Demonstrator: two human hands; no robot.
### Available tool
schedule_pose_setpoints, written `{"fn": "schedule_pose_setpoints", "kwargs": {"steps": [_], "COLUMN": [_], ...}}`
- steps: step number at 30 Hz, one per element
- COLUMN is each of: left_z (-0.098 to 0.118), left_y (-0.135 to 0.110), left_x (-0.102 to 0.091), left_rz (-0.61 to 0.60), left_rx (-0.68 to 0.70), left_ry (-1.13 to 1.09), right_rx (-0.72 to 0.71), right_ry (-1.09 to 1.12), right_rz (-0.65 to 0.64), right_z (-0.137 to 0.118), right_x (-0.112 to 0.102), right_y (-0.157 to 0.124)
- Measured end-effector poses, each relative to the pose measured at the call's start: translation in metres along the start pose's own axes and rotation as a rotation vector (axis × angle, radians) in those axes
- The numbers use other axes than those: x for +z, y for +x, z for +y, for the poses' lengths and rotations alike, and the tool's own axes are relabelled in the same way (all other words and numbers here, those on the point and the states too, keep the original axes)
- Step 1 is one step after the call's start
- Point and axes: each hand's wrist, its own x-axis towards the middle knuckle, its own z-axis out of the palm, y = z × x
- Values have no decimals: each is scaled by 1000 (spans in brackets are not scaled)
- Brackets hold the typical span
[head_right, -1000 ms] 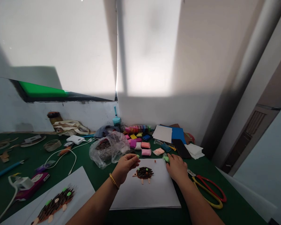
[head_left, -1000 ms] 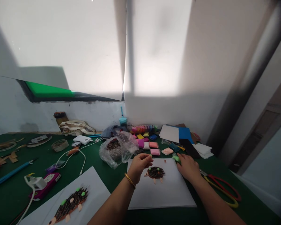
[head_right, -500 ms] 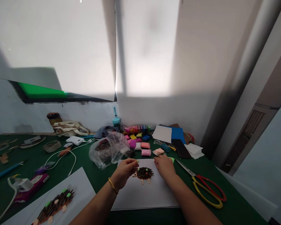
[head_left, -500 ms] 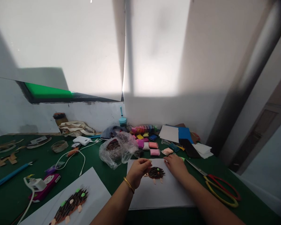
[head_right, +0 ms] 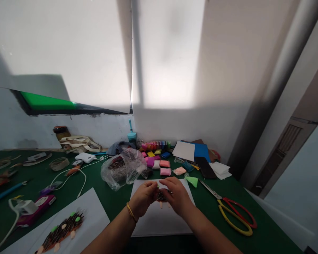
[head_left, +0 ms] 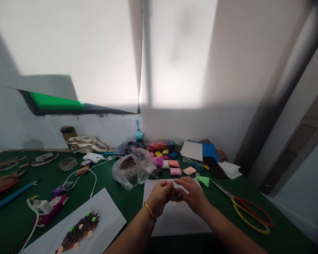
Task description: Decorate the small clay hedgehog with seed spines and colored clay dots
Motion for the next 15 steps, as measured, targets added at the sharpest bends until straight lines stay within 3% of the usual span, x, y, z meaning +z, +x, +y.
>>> {"fn": "schedule_pose_setpoints", "kwargs": {"steps": [5, 11, 15], "left_z": [-1, -1, 2], "left_y": [-4, -3, -7], "left_x": [9, 6, 6], "left_rz": [-39, -13, 7], "left_rx": [81, 158, 350], "left_ry": [92, 184, 490], "right_rx": [81, 68, 89], "right_ry": [136, 62, 57], "right_rz": [62, 79, 31], "right_z": [-34, -23, -20], "right_x": [-1, -1, -3], "right_y": [4, 5, 4]}}
